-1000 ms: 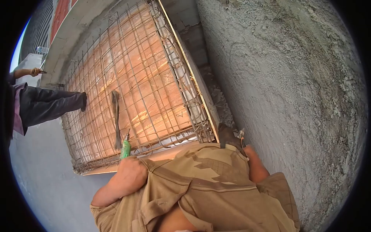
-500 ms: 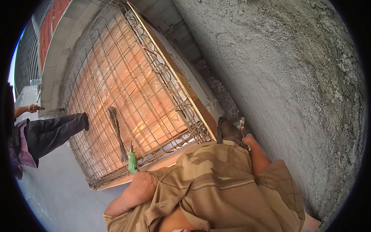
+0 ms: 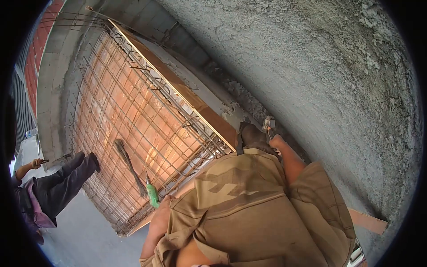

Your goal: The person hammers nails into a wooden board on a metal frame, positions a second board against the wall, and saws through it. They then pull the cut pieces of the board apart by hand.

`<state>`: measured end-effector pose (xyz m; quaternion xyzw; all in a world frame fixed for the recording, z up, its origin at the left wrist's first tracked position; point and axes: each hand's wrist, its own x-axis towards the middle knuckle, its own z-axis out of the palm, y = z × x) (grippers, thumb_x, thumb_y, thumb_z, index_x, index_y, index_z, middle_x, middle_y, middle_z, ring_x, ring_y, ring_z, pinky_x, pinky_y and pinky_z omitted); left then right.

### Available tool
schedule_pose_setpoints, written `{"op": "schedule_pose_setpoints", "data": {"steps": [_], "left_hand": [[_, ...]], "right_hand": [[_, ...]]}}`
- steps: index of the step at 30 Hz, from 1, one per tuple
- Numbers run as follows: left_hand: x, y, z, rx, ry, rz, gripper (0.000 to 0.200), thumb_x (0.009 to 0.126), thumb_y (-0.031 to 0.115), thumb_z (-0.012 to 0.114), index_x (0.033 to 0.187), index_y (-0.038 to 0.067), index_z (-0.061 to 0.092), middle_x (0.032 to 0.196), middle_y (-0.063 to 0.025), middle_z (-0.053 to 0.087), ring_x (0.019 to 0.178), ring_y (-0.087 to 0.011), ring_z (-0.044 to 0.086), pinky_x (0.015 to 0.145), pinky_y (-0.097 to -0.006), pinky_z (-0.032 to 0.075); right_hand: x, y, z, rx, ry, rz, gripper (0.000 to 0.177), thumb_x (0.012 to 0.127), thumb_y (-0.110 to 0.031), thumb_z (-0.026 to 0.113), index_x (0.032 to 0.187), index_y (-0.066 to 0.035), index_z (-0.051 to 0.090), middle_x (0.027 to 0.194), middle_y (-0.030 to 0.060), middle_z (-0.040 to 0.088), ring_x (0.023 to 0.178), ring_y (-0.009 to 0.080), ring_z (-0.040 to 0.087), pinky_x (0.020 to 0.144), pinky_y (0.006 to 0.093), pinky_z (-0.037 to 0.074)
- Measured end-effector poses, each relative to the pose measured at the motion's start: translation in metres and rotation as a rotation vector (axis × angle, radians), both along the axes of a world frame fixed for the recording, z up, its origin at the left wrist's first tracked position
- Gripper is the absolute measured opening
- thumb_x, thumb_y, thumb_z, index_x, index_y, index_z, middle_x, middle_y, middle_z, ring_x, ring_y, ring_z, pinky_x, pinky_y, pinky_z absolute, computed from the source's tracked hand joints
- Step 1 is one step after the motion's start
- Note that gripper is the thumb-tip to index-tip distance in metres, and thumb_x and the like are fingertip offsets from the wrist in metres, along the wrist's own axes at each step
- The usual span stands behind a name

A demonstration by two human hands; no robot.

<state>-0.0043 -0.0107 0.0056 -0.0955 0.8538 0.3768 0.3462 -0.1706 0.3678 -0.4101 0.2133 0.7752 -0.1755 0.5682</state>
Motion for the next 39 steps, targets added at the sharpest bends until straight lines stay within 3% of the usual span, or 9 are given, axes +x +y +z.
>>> {"op": "schedule_pose_setpoints", "data": {"steps": [9, 14, 15, 18, 21, 24, 27, 34, 39], "left_hand": [[-0.021, 0.002, 0.052, -0.280, -0.077, 0.101, 0.035, 0.084, 0.017, 0.060, 0.115, 0.002, 0.067, 0.119, -0.0200, 0.064, 0.115, -0.0365, 0.056, 0.105, -0.0433, 0.042], [-0.031, -0.023, 0.068, -0.364, -0.074, -0.236, 0.016, 0.067, 0.010, 0.067, 0.080, 0.001, 0.067, 0.078, -0.0179, 0.067, 0.080, -0.0399, 0.065, 0.093, -0.0439, 0.051], [-0.025, -0.025, 0.063, -0.367, 0.098, -0.243, 0.011, 0.058, 0.006, 0.069, 0.062, 0.002, 0.059, 0.060, -0.0154, 0.059, 0.064, -0.0397, 0.062, 0.084, -0.0460, 0.054], [-0.025, -0.033, 0.074, -0.342, 0.078, -0.375, 0.015, 0.065, 0.003, 0.065, 0.079, 0.000, 0.068, 0.074, -0.0177, 0.066, 0.077, -0.0373, 0.065, 0.079, -0.0421, 0.056], [-0.028, -0.030, 0.073, -0.220, 0.139, -0.216, 0.009, 0.059, -0.001, 0.065, 0.067, 0.001, 0.062, 0.065, -0.0163, 0.061, 0.070, -0.0371, 0.063, 0.077, -0.0404, 0.057], [-0.044, -0.023, 0.074, -0.264, 0.142, -0.311, 0.011, 0.056, -0.002, 0.066, 0.060, 0.002, 0.056, 0.060, -0.0153, 0.056, 0.066, -0.0373, 0.061, 0.073, -0.0409, 0.056], [-0.047, -0.023, 0.074, -0.301, 0.109, -0.322, 0.016, 0.056, 0.002, 0.072, 0.060, 0.004, 0.057, 0.062, -0.0107, 0.058, 0.064, -0.0323, 0.062, 0.081, -0.0408, 0.057], [-0.056, -0.003, 0.072, -0.374, 0.166, -0.296, 0.012, 0.060, -0.001, 0.069, 0.071, -0.001, 0.064, 0.079, -0.0164, 0.068, 0.085, -0.0376, 0.067, 0.088, -0.0436, 0.055], [-0.054, -0.010, 0.065, -0.162, 0.085, -0.261, 0.024, 0.068, 0.001, 0.069, 0.091, -0.002, 0.070, 0.103, -0.0172, 0.072, 0.101, -0.0379, 0.068, 0.100, -0.0435, 0.051]], "right_hand": [[0.039, 0.032, -0.052, -0.065, 0.084, 0.064, 0.049, 0.081, -0.023, 0.067, 0.116, 0.011, 0.065, 0.107, 0.0281, 0.069, 0.100, 0.0380, 0.070, 0.082, 0.0464, 0.052], [0.049, 0.041, -0.059, -0.095, 0.092, 0.031, 0.054, 0.075, -0.028, 0.075, 0.109, 0.013, 0.068, 0.110, 0.0324, 0.069, 0.108, 0.0401, 0.069, 0.084, 0.0441, 0.053], [0.050, 0.041, -0.059, -0.091, 0.087, 0.023, 0.055, 0.074, -0.029, 0.075, 0.108, 0.013, 0.068, 0.109, 0.0324, 0.069, 0.107, 0.0403, 0.069, 0.084, 0.0440, 0.053], [0.056, 0.044, -0.071, -0.090, 0.083, 0.006, 0.056, 0.074, -0.031, 0.077, 0.108, 0.013, 0.068, 0.108, 0.0308, 0.070, 0.104, 0.0390, 0.070, 0.082, 0.0444, 0.053], [0.066, 0.047, -0.083, -0.115, 0.107, -0.001, 0.058, 0.074, -0.033, 0.077, 0.110, 0.012, 0.067, 0.105, 0.0276, 0.071, 0.099, 0.0363, 0.072, 0.078, 0.0452, 0.052], [0.071, 0.050, -0.091, -0.133, 0.137, -0.001, 0.060, 0.073, -0.034, 0.078, 0.109, 0.013, 0.067, 0.102, 0.0278, 0.071, 0.097, 0.0373, 0.072, 0.078, 0.0449, 0.052], [0.073, 0.052, -0.099, -0.130, 0.119, -0.013, 0.059, 0.073, -0.033, 0.078, 0.107, 0.014, 0.068, 0.101, 0.0282, 0.071, 0.096, 0.0378, 0.072, 0.078, 0.0452, 0.053], [0.070, 0.047, -0.093, -0.118, 0.160, -0.029, 0.052, 0.074, -0.027, 0.073, 0.106, 0.014, 0.068, 0.101, 0.0290, 0.071, 0.097, 0.0382, 0.072, 0.080, 0.0453, 0.053], [0.065, 0.043, -0.084, -0.104, 0.145, -0.041, 0.051, 0.076, -0.024, 0.072, 0.110, 0.013, 0.067, 0.104, 0.0290, 0.071, 0.099, 0.0386, 0.072, 0.080, 0.0455, 0.053]]}}
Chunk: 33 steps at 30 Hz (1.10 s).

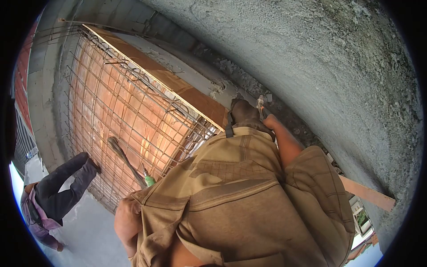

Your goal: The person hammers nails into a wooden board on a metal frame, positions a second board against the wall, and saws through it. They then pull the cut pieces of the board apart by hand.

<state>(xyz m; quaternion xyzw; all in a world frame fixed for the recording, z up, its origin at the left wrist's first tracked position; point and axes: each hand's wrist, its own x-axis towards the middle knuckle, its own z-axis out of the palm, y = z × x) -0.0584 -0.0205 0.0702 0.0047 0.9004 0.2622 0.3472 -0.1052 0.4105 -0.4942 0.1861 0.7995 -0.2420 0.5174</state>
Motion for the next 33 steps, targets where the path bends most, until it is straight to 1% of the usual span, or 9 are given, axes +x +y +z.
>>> {"op": "schedule_pose_setpoints", "data": {"steps": [6, 10, 13, 16, 19, 20, 23, 29, 33], "left_hand": [[0.009, -0.016, -0.001, 0.015, -0.040, -0.105, 0.029, 0.067, 0.002, 0.072, 0.096, 0.001, 0.073, 0.103, -0.0148, 0.074, 0.100, -0.0347, 0.069, 0.105, -0.0481, 0.048], [0.008, -0.008, -0.006, 0.022, 0.026, -0.031, 0.016, 0.060, -0.003, 0.070, 0.058, 0.003, 0.055, 0.061, -0.0094, 0.059, 0.069, -0.0290, 0.065, 0.104, -0.0484, 0.050], [0.004, -0.006, -0.003, 0.028, 0.045, -0.015, 0.014, 0.062, 0.000, 0.074, 0.064, 0.005, 0.060, 0.063, -0.0089, 0.059, 0.069, -0.0285, 0.065, 0.105, -0.0486, 0.048], [-0.010, -0.015, 0.009, 0.126, -0.135, -0.121, 0.014, 0.073, 0.002, 0.076, 0.087, 0.001, 0.073, 0.084, -0.0131, 0.073, 0.088, -0.0297, 0.073, 0.111, -0.0501, 0.042], [-0.025, -0.023, 0.011, 0.549, 0.030, -0.027, 0.014, 0.084, 0.010, 0.078, 0.089, -0.002, 0.074, 0.086, -0.0133, 0.074, 0.094, -0.0282, 0.074, 0.114, -0.0506, 0.038], [-0.022, -0.039, 0.004, 0.727, 0.039, -0.002, 0.023, 0.089, 0.019, 0.078, 0.101, -0.001, 0.076, 0.105, -0.0178, 0.076, 0.105, -0.0288, 0.073, 0.114, -0.0479, 0.038], [0.004, -0.055, -0.030, 1.043, 0.291, 0.594, 0.021, 0.092, 0.016, 0.074, 0.100, -0.003, 0.073, 0.100, -0.0200, 0.076, 0.100, -0.0319, 0.073, 0.106, -0.0463, 0.046], [0.017, -0.023, -0.132, 0.784, 0.293, 1.440, 0.022, 0.095, 0.017, 0.072, 0.106, -0.002, 0.069, 0.093, -0.0112, 0.070, 0.088, -0.0209, 0.066, 0.086, -0.0359, 0.052], [0.051, -0.045, -0.085, 1.123, 0.276, 0.528, 0.019, 0.089, 0.021, 0.077, 0.089, 0.002, 0.076, 0.128, -0.0217, 0.060, 0.122, -0.0314, 0.056, 0.102, -0.0429, 0.045]], "right_hand": [[-0.011, -0.005, 0.012, 0.027, -0.058, -0.013, 0.051, 0.080, -0.027, 0.072, 0.115, 0.010, 0.067, 0.114, 0.0306, 0.069, 0.109, 0.0404, 0.069, 0.088, 0.0437, 0.053], [-0.022, -0.012, 0.038, 0.049, -0.018, 0.043, 0.042, 0.081, -0.019, 0.068, 0.114, 0.007, 0.065, 0.109, 0.0277, 0.069, 0.103, 0.0378, 0.070, 0.083, 0.0460, 0.052], [-0.033, -0.017, 0.064, 0.011, 0.116, 0.136, 0.036, 0.083, -0.013, 0.065, 0.115, 0.004, 0.063, 0.103, 0.0267, 0.068, 0.100, 0.0364, 0.070, 0.081, 0.0471, 0.052], [-0.059, -0.035, 0.110, -0.057, 0.188, 0.147, 0.036, 0.084, -0.007, 0.062, 0.120, 0.001, 0.061, 0.102, 0.0281, 0.068, 0.100, 0.0389, 0.070, 0.082, 0.0467, 0.052], [-0.092, -0.062, 0.178, -0.174, 0.296, 0.162, 0.043, 0.082, -0.005, 0.061, 0.124, 0.002, 0.058, 0.103, 0.0307, 0.067, 0.100, 0.0447, 0.067, 0.085, 0.0481, 0.051], [-0.101, -0.072, 0.198, -0.223, 0.345, 0.173, 0.045, 0.081, -0.005, 0.061, 0.125, 0.003, 0.057, 0.104, 0.0317, 0.066, 0.101, 0.0471, 0.065, 0.085, 0.0489, 0.051], [-0.119, -0.101, 0.236, -0.360, 0.619, 0.284, 0.043, 0.082, -0.004, 0.062, 0.125, 0.002, 0.057, 0.101, 0.0299, 0.067, 0.097, 0.0465, 0.066, 0.083, 0.0487, 0.051], [-0.139, -0.170, 0.292, -0.785, 0.714, 0.444, 0.041, 0.085, -0.003, 0.065, 0.125, 0.003, 0.057, 0.104, 0.0293, 0.067, 0.097, 0.0458, 0.067, 0.082, 0.0465, 0.053], [-0.120, -0.199, 0.292, -0.932, 0.667, 0.420, 0.037, 0.085, -0.002, 0.064, 0.122, 0.003, 0.059, 0.095, 0.0272, 0.066, 0.086, 0.0431, 0.067, 0.075, 0.0451, 0.053]]}}
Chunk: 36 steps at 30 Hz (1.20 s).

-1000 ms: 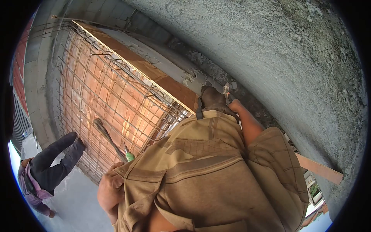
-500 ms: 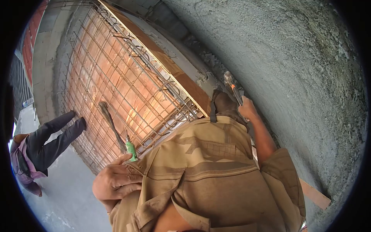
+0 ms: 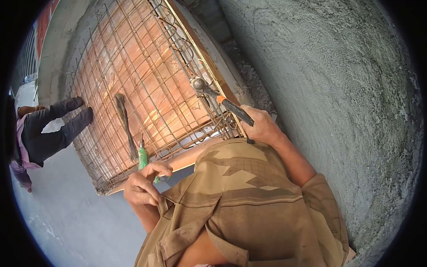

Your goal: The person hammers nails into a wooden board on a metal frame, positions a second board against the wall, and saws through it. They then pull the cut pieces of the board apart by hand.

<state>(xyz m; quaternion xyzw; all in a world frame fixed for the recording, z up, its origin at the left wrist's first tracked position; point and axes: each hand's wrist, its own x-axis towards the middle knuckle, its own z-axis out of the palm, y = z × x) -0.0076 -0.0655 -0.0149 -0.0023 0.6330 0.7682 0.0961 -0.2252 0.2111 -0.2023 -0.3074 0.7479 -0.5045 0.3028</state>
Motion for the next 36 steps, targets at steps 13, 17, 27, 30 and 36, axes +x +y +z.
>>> {"op": "schedule_pose_setpoints", "data": {"steps": [13, 17, 27, 30, 36], "left_hand": [[0.001, 0.050, 0.008, -1.126, -0.371, -0.360, 0.013, 0.076, 0.008, 0.062, 0.081, -0.003, 0.066, 0.098, -0.0239, 0.069, 0.080, -0.0384, 0.069, 0.068, -0.0457, 0.057], [-0.001, 0.031, 0.020, -1.136, -0.348, -0.404, 0.017, 0.074, 0.007, 0.064, 0.088, -0.002, 0.069, 0.099, -0.0208, 0.070, 0.083, -0.0384, 0.069, 0.069, -0.0452, 0.056], [-0.025, 0.008, 0.046, -0.941, -0.391, -0.431, 0.025, 0.079, 0.014, 0.075, 0.103, 0.005, 0.076, 0.121, -0.0073, 0.069, 0.104, -0.0294, 0.068, 0.085, -0.0399, 0.056], [-0.030, -0.009, 0.045, -0.656, -0.280, -0.438, 0.021, 0.085, 0.018, 0.077, 0.103, 0.006, 0.077, 0.124, -0.0076, 0.068, 0.108, -0.0295, 0.067, 0.088, -0.0399, 0.055], [-0.056, -0.065, 0.040, -0.102, -0.345, -0.006, 0.017, 0.092, 0.011, 0.074, 0.097, -0.005, 0.074, 0.088, -0.0141, 0.075, 0.082, -0.0219, 0.072, 0.075, -0.0340, 0.057]], "right_hand": [[0.003, -0.003, 0.007, 0.140, -0.035, 0.103, 0.043, 0.082, -0.005, 0.069, 0.123, 0.004, 0.060, 0.101, 0.0268, 0.069, 0.091, 0.0423, 0.069, 0.082, 0.0424, 0.054], [0.007, 0.011, 0.000, 0.161, -0.043, 0.013, 0.043, 0.082, -0.005, 0.067, 0.123, 0.005, 0.059, 0.099, 0.0282, 0.067, 0.090, 0.0418, 0.069, 0.080, 0.0436, 0.053], [-0.011, 0.016, -0.013, 0.206, -0.034, -0.106, 0.042, 0.083, -0.009, 0.071, 0.121, 0.004, 0.060, 0.076, 0.0200, 0.063, 0.067, 0.0281, 0.065, 0.068, 0.0390, 0.053], [-0.019, 0.008, -0.014, 0.182, -0.063, -0.119, 0.041, 0.083, -0.010, 0.072, 0.121, 0.003, 0.060, 0.078, 0.0190, 0.064, 0.068, 0.0267, 0.065, 0.069, 0.0385, 0.053], [-0.037, -0.016, -0.021, 0.107, -0.107, -0.166, 0.043, 0.085, -0.012, 0.073, 0.122, 0.005, 0.061, 0.084, 0.0183, 0.065, 0.075, 0.0231, 0.064, 0.074, 0.0358, 0.052]]}}
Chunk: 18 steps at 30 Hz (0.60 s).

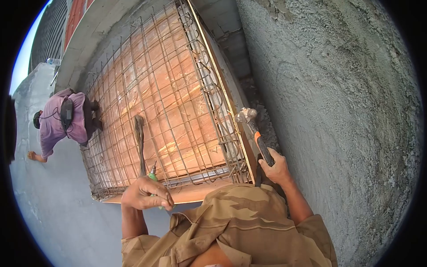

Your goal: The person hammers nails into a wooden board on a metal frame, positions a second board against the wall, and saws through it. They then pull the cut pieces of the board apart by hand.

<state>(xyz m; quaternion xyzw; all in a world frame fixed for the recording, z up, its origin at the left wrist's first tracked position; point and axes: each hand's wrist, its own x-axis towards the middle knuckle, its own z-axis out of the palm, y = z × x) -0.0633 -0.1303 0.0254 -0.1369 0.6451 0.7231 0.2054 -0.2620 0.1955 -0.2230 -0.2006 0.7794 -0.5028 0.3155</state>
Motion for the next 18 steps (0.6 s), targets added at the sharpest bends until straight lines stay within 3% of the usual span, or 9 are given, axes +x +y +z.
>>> {"op": "schedule_pose_setpoints", "data": {"steps": [4, 7, 10, 12, 13, 16, 18], "left_hand": [[-0.040, -0.019, -0.041, -0.051, -0.094, 0.512, 0.019, 0.096, 0.014, 0.071, 0.101, -0.004, 0.072, 0.080, -0.0101, 0.072, 0.070, -0.0149, 0.068, 0.061, -0.0279, 0.053], [-0.069, -0.030, -0.077, -0.005, -0.067, 0.554, 0.018, 0.097, 0.016, 0.070, 0.104, 0.000, 0.071, 0.087, -0.0113, 0.073, 0.074, -0.0160, 0.070, 0.060, -0.0272, 0.053], [-0.095, -0.019, -0.103, -0.031, -0.108, 0.557, 0.016, 0.097, 0.018, 0.069, 0.101, 0.002, 0.070, 0.095, -0.0108, 0.073, 0.084, -0.0162, 0.071, 0.065, -0.0278, 0.053], [-0.098, -0.002, -0.133, -0.120, -0.198, 0.495, 0.018, 0.098, 0.020, 0.069, 0.101, 0.003, 0.070, 0.099, -0.0073, 0.072, 0.092, -0.0138, 0.070, 0.072, -0.0289, 0.053], [-0.098, 0.009, -0.148, -0.072, -0.148, 0.480, 0.020, 0.097, 0.022, 0.070, 0.101, 0.003, 0.071, 0.095, -0.0041, 0.071, 0.088, -0.0118, 0.068, 0.073, -0.0287, 0.053], [-0.089, 0.050, -0.172, 0.170, -0.279, 0.609, 0.022, 0.099, 0.022, 0.069, 0.111, 0.003, 0.068, 0.093, -0.0005, 0.070, 0.082, -0.0078, 0.065, 0.071, -0.0245, 0.053], [-0.074, 0.067, -0.186, 0.172, -0.298, 0.676, 0.023, 0.099, 0.021, 0.068, 0.113, 0.003, 0.066, 0.093, -0.0008, 0.070, 0.082, -0.0070, 0.065, 0.070, -0.0230, 0.053]], "right_hand": [[-0.010, -0.017, -0.010, -0.038, -0.152, -0.068, 0.042, 0.087, -0.010, 0.072, 0.124, 0.006, 0.060, 0.091, 0.0141, 0.066, 0.082, 0.0184, 0.063, 0.078, 0.0331, 0.052], [-0.022, -0.021, -0.018, -0.043, -0.166, -0.106, 0.041, 0.088, -0.008, 0.071, 0.125, 0.006, 0.059, 0.094, 0.0125, 0.066, 0.086, 0.0180, 0.062, 0.081, 0.0327, 0.051], [-0.036, -0.025, -0.008, -0.052, -0.179, -0.101, 0.042, 0.091, -0.009, 0.069, 0.129, 0.005, 0.057, 0.081, 0.0064, 0.062, 0.067, 0.0131, 0.059, 0.063, 0.0296, 0.050], [-0.040, -0.026, 0.002, -0.027, -0.320, -0.136, 0.043, 0.092, -0.009, 0.068, 0.131, 0.004, 0.056, 0.074, 0.0031, 0.059, 0.056, 0.0095, 0.055, 0.051, 0.0273, 0.046], [-0.039, -0.024, -0.005, -0.084, -0.286, -0.142, 0.036, 0.092, -0.009, 0.067, 0.125, 0.003, 0.056, 0.067, -0.0005, 0.054, 0.046, 0.0054, 0.047, 0.041, 0.0245, 0.038], [-0.040, -0.010, -0.009, -0.081, -0.297, -0.122, 0.024, 0.092, -0.007, 0.066, 0.112, 0.003, 0.057, 0.067, 0.0002, 0.055, 0.047, 0.0067, 0.049, 0.043, 0.0246, 0.040], [-0.037, -0.015, -0.009, -0.087, -0.220, -0.107, 0.019, 0.091, -0.009, 0.068, 0.102, 0.001, 0.055, 0.066, 0.0008, 0.055, 0.047, 0.0079, 0.051, 0.043, 0.0254, 0.041]]}}
